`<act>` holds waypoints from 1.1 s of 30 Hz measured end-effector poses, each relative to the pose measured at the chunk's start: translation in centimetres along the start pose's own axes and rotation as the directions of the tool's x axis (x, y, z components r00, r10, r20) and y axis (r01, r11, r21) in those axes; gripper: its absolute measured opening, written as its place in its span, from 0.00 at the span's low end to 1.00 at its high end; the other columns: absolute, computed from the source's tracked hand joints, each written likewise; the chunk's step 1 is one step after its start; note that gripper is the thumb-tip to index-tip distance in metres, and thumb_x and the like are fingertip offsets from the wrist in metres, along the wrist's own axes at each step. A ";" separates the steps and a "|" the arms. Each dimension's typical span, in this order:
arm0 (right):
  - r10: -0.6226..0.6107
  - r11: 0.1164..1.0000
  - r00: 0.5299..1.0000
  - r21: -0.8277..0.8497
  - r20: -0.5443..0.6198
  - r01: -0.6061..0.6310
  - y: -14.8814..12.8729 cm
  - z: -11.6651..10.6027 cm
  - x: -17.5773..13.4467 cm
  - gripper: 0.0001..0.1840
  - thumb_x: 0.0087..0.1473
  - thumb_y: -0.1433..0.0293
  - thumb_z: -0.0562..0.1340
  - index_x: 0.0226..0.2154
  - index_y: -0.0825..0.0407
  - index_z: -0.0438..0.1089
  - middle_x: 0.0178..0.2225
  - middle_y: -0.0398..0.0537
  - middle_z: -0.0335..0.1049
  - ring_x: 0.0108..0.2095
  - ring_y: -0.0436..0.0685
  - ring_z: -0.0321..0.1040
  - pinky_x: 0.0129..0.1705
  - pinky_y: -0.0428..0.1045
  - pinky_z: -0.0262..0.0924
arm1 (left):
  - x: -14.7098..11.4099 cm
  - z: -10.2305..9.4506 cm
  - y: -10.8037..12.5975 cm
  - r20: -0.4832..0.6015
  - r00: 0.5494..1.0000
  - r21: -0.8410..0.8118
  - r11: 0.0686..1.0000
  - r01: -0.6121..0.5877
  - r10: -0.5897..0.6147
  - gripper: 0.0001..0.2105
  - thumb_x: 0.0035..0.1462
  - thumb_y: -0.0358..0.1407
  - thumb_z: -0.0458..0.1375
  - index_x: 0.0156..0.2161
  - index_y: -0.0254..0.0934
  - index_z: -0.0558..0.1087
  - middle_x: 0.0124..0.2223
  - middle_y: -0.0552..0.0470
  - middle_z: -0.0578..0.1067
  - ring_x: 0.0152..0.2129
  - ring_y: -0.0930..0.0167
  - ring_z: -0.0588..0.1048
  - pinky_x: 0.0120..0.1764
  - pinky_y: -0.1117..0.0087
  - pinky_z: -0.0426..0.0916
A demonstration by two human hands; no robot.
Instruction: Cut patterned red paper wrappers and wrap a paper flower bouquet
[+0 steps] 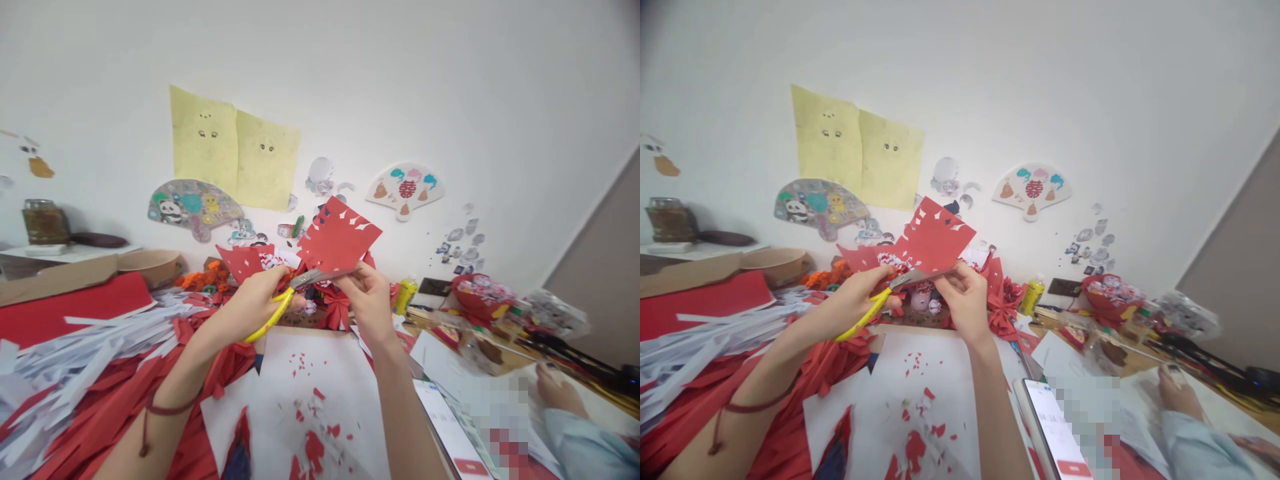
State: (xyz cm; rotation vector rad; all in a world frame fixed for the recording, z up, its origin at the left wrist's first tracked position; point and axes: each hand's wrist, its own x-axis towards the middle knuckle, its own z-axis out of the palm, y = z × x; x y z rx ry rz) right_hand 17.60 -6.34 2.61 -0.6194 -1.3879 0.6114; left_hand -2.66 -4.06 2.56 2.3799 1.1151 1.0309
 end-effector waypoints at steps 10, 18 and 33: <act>-0.089 0.989 0.985 0.101 -0.147 0.105 1.1 1.1 -0.1 0.06 0.52 0.68 0.67 0.34 0.52 0.75 0.34 0.44 0.77 0.36 0.53 0.74 0.45 0.51 0.69 | 0.6 1.3 0.8 -0.036 0.999 -0.095 0.995 0.012 -0.016 0.17 0.55 0.52 0.53 0.30 0.40 0.58 0.26 0.56 0.67 0.23 0.71 0.64 0.27 0.73 0.55; -0.114 0.966 0.949 0.189 -0.295 0.175 1.4 2.4 -0.1 0.08 0.51 0.67 0.67 0.36 0.53 0.74 0.35 0.45 0.77 0.38 0.53 0.74 0.48 0.52 0.67 | 0.8 3.4 1.7 -0.099 0.993 -0.125 0.991 0.045 -0.058 0.18 0.55 0.53 0.51 0.29 0.41 0.56 0.24 0.58 0.63 0.21 0.72 0.62 0.26 0.71 0.53; -0.061 0.978 0.930 0.167 -0.362 0.129 2.1 2.5 -0.1 0.09 0.50 0.65 0.68 0.32 0.53 0.72 0.33 0.46 0.77 0.36 0.54 0.75 0.46 0.53 0.69 | 0.9 5.0 2.0 -0.164 0.979 -0.135 0.986 0.100 -0.122 0.17 0.56 0.53 0.51 0.29 0.41 0.57 0.23 0.58 0.63 0.21 0.72 0.62 0.26 0.73 0.53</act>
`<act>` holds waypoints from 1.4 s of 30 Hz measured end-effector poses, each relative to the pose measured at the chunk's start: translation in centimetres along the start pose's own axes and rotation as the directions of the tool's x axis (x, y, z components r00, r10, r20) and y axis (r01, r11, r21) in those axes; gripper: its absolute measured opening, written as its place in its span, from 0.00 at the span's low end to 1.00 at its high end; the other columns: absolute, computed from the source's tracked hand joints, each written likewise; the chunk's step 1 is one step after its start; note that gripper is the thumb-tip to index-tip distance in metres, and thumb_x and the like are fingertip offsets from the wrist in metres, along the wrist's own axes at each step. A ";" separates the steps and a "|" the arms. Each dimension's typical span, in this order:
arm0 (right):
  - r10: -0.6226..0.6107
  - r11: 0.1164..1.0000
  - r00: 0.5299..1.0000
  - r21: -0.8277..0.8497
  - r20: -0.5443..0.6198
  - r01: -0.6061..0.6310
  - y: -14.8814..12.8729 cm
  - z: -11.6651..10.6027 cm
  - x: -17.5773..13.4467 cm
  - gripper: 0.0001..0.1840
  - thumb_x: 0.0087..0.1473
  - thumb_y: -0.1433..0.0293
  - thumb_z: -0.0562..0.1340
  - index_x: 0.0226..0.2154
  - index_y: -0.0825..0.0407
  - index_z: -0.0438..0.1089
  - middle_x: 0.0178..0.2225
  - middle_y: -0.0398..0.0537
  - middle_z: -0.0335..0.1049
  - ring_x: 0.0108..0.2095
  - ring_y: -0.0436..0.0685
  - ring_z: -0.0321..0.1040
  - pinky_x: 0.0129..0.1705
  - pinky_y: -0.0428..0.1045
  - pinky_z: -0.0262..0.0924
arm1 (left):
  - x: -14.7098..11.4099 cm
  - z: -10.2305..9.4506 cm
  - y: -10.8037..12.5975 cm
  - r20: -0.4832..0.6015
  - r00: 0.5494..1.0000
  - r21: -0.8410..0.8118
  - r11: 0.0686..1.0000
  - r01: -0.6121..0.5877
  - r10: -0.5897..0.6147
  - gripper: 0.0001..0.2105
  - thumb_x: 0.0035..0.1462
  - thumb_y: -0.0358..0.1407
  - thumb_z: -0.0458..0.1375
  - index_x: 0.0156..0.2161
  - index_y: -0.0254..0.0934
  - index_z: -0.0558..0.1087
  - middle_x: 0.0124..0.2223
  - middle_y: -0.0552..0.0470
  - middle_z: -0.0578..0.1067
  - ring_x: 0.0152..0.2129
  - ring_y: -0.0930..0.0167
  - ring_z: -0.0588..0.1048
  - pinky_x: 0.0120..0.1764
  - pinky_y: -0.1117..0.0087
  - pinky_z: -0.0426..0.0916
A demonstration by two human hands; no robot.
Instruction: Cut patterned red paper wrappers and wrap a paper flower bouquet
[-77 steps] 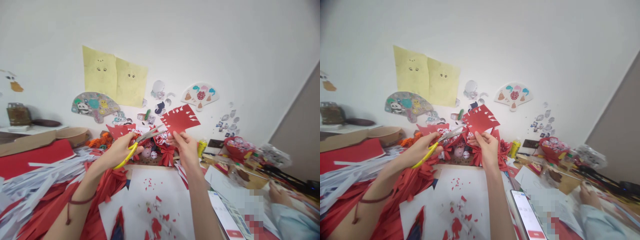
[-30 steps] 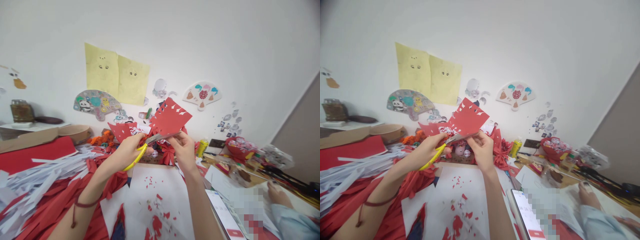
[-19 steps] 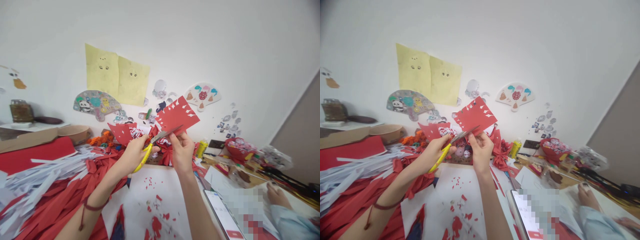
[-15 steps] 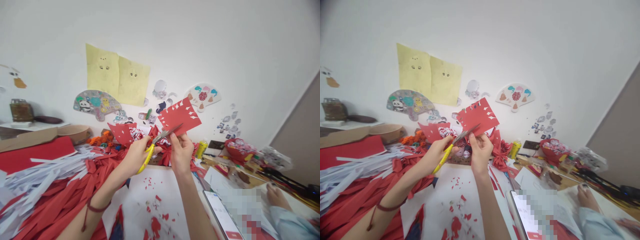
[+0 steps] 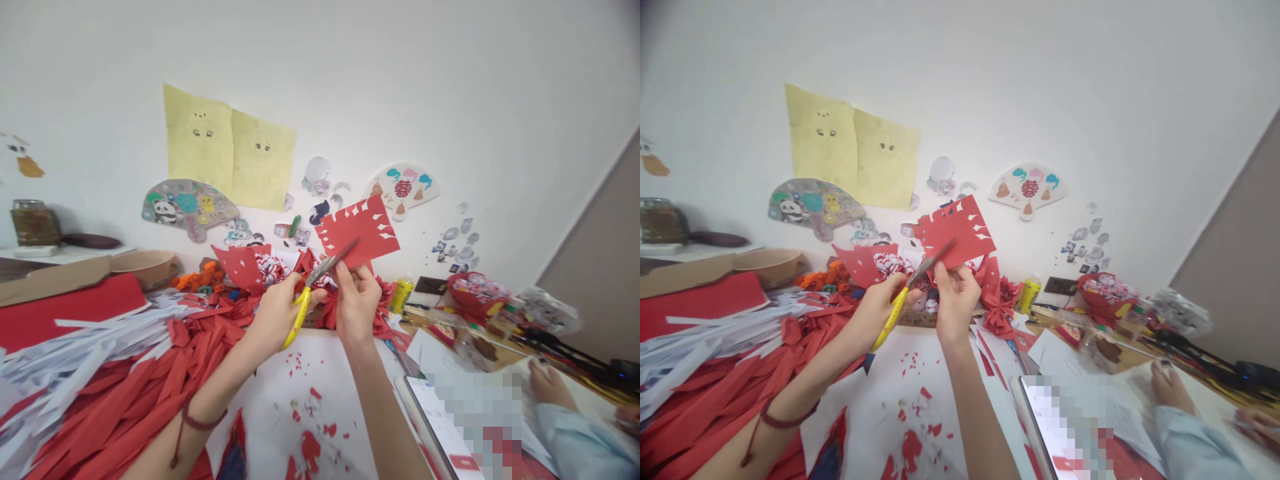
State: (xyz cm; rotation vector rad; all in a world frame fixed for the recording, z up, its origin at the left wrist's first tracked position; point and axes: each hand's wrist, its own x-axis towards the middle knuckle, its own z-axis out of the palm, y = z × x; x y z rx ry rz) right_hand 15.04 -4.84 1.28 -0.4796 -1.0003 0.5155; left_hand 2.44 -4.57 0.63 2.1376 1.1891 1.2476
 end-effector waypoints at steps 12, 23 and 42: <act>0.241 0.934 0.842 -0.352 0.482 -0.065 -4.9 -3.8 1.9 0.06 0.54 0.67 0.65 0.34 0.52 0.75 0.24 0.43 0.77 0.25 0.51 0.75 0.30 0.46 0.71 | -0.3 -6.4 -0.3 0.038 0.989 0.503 0.852 -0.146 0.146 0.16 0.53 0.52 0.56 0.34 0.42 0.60 0.31 0.55 0.72 0.27 0.68 0.70 0.28 0.72 0.51; 0.230 0.925 0.870 -0.375 0.436 -0.057 -5.7 -3.7 1.7 0.05 0.53 0.68 0.66 0.32 0.53 0.76 0.20 0.42 0.74 0.19 0.50 0.72 0.24 0.45 0.70 | -0.6 -5.9 0.0 0.065 0.983 0.424 0.887 -0.182 0.170 0.12 0.53 0.45 0.58 0.32 0.41 0.62 0.29 0.56 0.74 0.24 0.70 0.69 0.27 0.72 0.52; -0.017 0.967 0.979 -0.245 0.203 0.067 -2.6 -1.2 0.5 0.12 0.55 0.63 0.65 0.26 0.52 0.69 0.19 0.41 0.73 0.20 0.51 0.71 0.24 0.46 0.67 | 0.1 -2.4 0.3 0.089 0.995 -0.018 0.999 -0.041 0.042 0.19 0.52 0.52 0.55 0.25 0.39 0.56 0.22 0.59 0.61 0.22 0.74 0.59 0.25 0.74 0.52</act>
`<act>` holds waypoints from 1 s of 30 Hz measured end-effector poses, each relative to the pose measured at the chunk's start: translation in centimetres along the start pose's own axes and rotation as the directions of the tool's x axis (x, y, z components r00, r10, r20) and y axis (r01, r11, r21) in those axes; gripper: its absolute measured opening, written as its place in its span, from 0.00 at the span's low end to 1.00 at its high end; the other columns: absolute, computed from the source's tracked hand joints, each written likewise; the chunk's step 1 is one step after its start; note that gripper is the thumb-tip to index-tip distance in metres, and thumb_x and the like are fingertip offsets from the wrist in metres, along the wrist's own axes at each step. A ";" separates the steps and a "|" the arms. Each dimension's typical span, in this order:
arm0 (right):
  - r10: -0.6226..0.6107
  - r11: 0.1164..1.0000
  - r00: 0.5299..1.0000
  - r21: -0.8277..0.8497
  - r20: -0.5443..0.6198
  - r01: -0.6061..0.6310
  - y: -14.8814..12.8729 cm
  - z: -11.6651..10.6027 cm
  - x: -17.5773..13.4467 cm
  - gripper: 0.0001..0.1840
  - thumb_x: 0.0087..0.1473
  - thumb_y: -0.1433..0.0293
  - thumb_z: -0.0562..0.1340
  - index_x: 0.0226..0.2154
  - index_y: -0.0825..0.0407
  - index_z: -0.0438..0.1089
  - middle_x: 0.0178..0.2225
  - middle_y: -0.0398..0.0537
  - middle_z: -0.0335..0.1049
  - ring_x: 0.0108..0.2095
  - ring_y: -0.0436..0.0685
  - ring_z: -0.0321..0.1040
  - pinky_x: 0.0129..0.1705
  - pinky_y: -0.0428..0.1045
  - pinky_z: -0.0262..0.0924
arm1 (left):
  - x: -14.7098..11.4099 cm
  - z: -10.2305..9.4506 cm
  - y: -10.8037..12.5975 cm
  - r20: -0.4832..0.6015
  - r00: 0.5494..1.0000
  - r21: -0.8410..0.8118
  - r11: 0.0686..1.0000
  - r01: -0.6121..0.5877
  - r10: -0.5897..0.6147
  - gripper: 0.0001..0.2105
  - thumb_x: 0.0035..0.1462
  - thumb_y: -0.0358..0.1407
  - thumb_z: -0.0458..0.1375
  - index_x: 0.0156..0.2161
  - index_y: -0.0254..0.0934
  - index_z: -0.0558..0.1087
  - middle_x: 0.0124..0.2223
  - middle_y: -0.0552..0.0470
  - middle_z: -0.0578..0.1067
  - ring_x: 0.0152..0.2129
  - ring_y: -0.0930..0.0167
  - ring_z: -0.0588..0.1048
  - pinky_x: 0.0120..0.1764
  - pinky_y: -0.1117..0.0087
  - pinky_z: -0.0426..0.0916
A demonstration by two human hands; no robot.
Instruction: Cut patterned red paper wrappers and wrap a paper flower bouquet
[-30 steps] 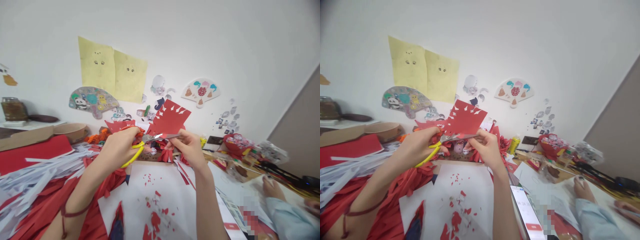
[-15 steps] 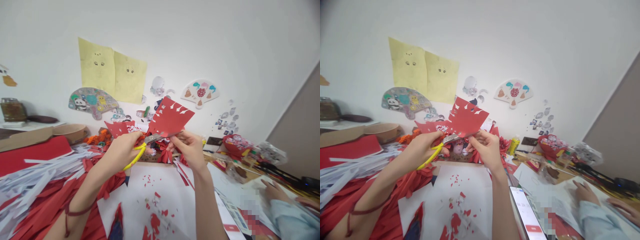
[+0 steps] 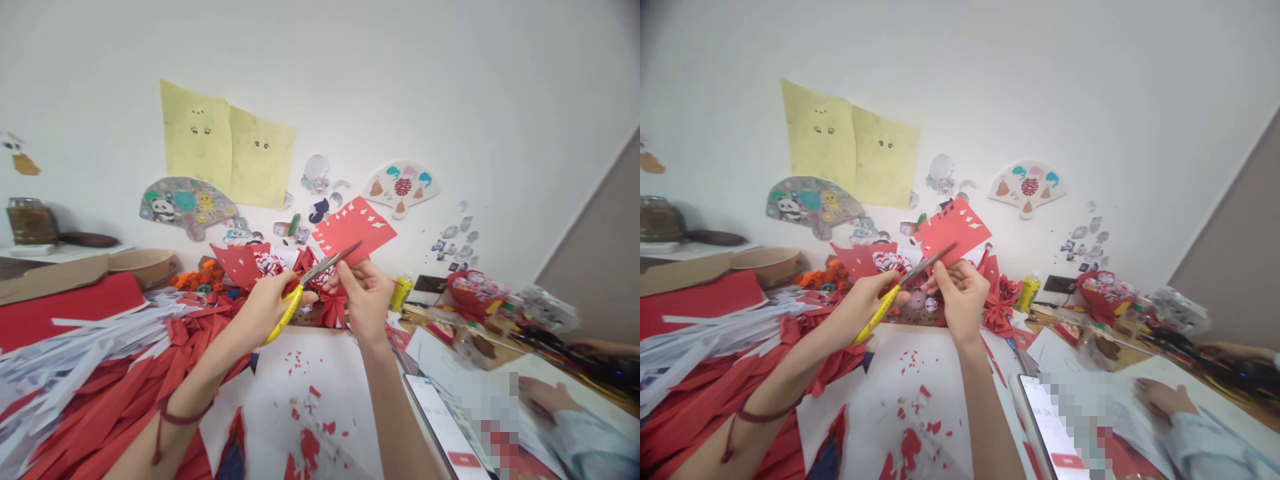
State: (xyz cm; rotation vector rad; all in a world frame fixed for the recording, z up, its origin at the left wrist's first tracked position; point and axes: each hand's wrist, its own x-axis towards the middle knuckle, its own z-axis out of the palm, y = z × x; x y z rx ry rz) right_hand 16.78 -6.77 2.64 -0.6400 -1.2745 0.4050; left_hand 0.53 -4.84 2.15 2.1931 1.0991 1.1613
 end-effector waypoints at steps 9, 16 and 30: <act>-0.001 1.000 0.999 0.002 -0.052 0.001 0.6 0.3 0.0 0.13 0.55 0.63 0.65 0.24 0.51 0.66 0.19 0.41 0.73 0.21 0.52 0.72 0.26 0.47 0.67 | 0.1 0.7 -0.1 0.004 1.000 0.012 1.000 0.024 -0.024 0.18 0.54 0.51 0.54 0.25 0.39 0.58 0.22 0.58 0.63 0.22 0.73 0.61 0.26 0.73 0.54; 0.015 0.999 0.998 0.047 -0.068 -0.012 0.7 -0.2 0.4 0.08 0.54 0.65 0.65 0.28 0.51 0.70 0.21 0.40 0.73 0.21 0.51 0.71 0.26 0.46 0.67 | -0.4 -1.5 -0.8 0.035 0.999 0.208 0.978 -0.020 0.013 0.11 0.56 0.45 0.53 0.35 0.41 0.60 0.29 0.54 0.70 0.24 0.69 0.68 0.27 0.71 0.57; 0.015 0.993 0.994 0.111 0.104 -0.027 0.5 0.0 0.3 0.08 0.55 0.66 0.64 0.39 0.51 0.72 0.40 0.46 0.76 0.40 0.54 0.74 0.46 0.51 0.69 | -0.1 -1.8 -1.6 0.041 0.999 0.166 0.986 -0.015 0.008 0.13 0.56 0.48 0.55 0.35 0.41 0.60 0.29 0.56 0.69 0.23 0.70 0.67 0.27 0.71 0.58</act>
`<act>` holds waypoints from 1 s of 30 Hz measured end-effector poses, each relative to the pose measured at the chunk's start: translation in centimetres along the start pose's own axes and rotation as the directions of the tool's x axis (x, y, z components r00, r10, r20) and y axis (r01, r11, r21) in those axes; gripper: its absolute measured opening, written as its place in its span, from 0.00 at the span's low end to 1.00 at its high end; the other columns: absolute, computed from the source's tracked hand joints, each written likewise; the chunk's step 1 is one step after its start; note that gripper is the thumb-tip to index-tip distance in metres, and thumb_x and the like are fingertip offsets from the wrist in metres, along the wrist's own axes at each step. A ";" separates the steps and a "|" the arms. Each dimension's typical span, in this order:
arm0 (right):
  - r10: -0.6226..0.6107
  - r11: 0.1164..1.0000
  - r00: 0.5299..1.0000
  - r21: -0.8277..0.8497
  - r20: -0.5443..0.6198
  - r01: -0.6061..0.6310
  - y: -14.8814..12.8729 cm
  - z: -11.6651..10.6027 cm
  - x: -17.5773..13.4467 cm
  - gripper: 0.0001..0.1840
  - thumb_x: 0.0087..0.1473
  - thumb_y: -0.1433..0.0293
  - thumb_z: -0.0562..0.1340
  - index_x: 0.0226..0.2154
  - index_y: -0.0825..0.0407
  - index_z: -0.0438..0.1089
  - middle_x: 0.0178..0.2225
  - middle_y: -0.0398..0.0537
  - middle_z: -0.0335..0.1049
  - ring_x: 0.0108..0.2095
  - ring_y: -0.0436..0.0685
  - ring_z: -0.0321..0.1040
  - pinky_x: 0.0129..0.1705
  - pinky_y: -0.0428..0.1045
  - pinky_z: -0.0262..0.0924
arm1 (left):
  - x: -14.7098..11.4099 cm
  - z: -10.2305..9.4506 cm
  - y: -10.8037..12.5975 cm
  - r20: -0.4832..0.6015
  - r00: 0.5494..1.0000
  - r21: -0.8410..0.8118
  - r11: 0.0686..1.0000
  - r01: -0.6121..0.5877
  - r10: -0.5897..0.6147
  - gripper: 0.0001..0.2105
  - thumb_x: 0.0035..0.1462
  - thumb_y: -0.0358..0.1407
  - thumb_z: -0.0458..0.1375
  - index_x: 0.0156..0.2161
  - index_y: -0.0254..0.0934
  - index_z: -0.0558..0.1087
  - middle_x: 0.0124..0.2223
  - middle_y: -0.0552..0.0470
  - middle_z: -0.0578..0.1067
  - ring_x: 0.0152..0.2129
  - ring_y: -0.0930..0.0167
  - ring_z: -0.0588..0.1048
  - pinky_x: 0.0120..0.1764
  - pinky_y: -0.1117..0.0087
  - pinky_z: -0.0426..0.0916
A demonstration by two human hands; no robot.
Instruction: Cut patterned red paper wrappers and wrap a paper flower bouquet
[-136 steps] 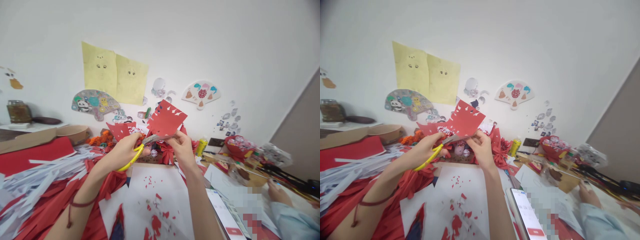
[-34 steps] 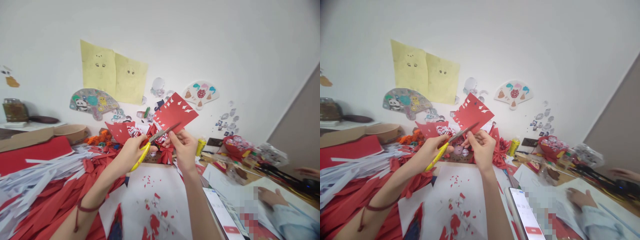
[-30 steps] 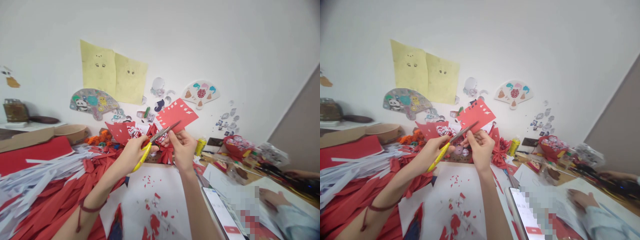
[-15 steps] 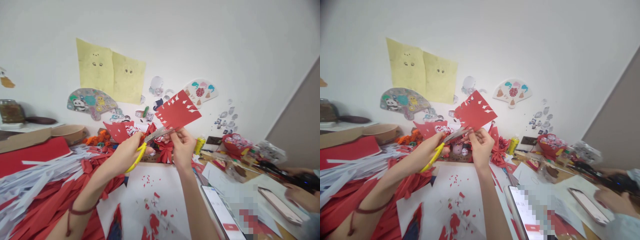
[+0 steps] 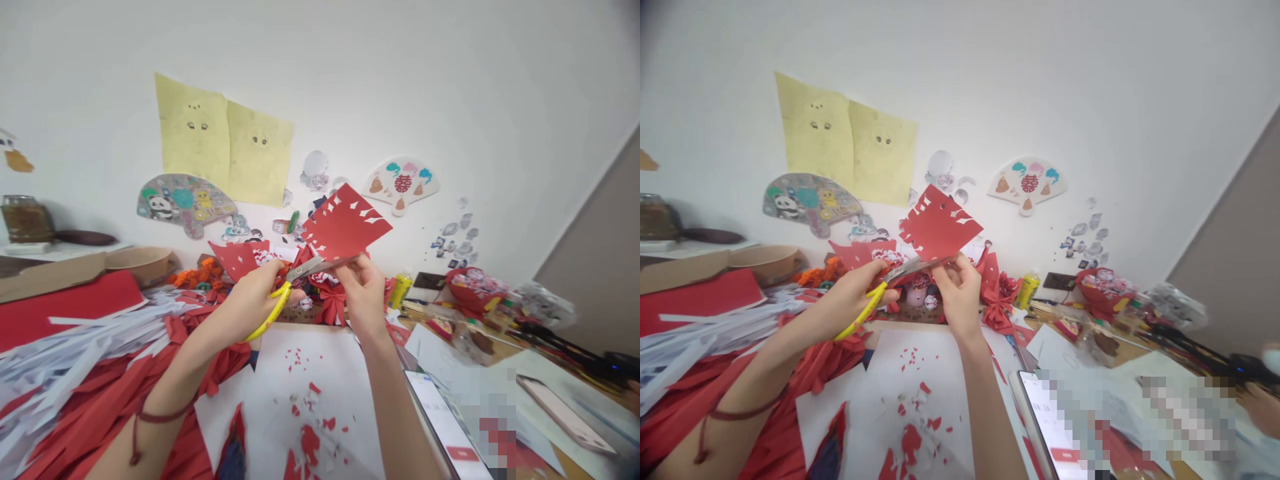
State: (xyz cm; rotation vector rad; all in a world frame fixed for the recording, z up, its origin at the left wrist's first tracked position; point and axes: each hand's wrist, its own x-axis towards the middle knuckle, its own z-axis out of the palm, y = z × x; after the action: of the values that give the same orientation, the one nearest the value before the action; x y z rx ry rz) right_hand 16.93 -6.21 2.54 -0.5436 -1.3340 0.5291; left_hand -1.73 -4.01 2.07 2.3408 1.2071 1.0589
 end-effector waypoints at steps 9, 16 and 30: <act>-0.006 1.000 0.997 0.011 0.074 0.005 -0.2 -0.4 -0.1 0.06 0.55 0.68 0.65 0.38 0.50 0.74 0.39 0.45 0.77 0.40 0.53 0.74 0.49 0.50 0.68 | -0.3 -0.2 0.1 0.000 1.000 -0.047 0.999 -0.024 0.024 0.13 0.56 0.47 0.56 0.35 0.41 0.60 0.31 0.55 0.69 0.25 0.70 0.68 0.28 0.72 0.58; -0.069 0.997 0.998 -0.045 -0.008 0.069 -0.3 -0.3 -0.1 0.05 0.54 0.69 0.66 0.36 0.50 0.75 0.36 0.45 0.78 0.39 0.53 0.74 0.44 0.48 0.69 | -0.4 -0.1 1.0 -0.015 0.999 -0.075 0.996 -0.049 0.048 0.13 0.55 0.46 0.57 0.34 0.40 0.60 0.30 0.56 0.69 0.25 0.71 0.66 0.27 0.72 0.57; -0.129 0.991 0.986 -0.034 -0.104 0.126 -0.2 0.8 -0.4 0.04 0.54 0.69 0.65 0.34 0.51 0.74 0.33 0.44 0.77 0.36 0.52 0.74 0.41 0.47 0.70 | -0.6 -0.2 1.9 -0.072 0.995 -0.044 0.996 -0.074 0.071 0.08 0.57 0.41 0.52 0.33 0.40 0.60 0.30 0.55 0.69 0.27 0.71 0.66 0.27 0.73 0.57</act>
State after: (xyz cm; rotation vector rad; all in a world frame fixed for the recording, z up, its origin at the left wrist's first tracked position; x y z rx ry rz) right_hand 16.10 -6.58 2.55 -0.4977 -1.2672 0.3724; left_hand -1.01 -5.63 2.94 2.3461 1.1163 1.1895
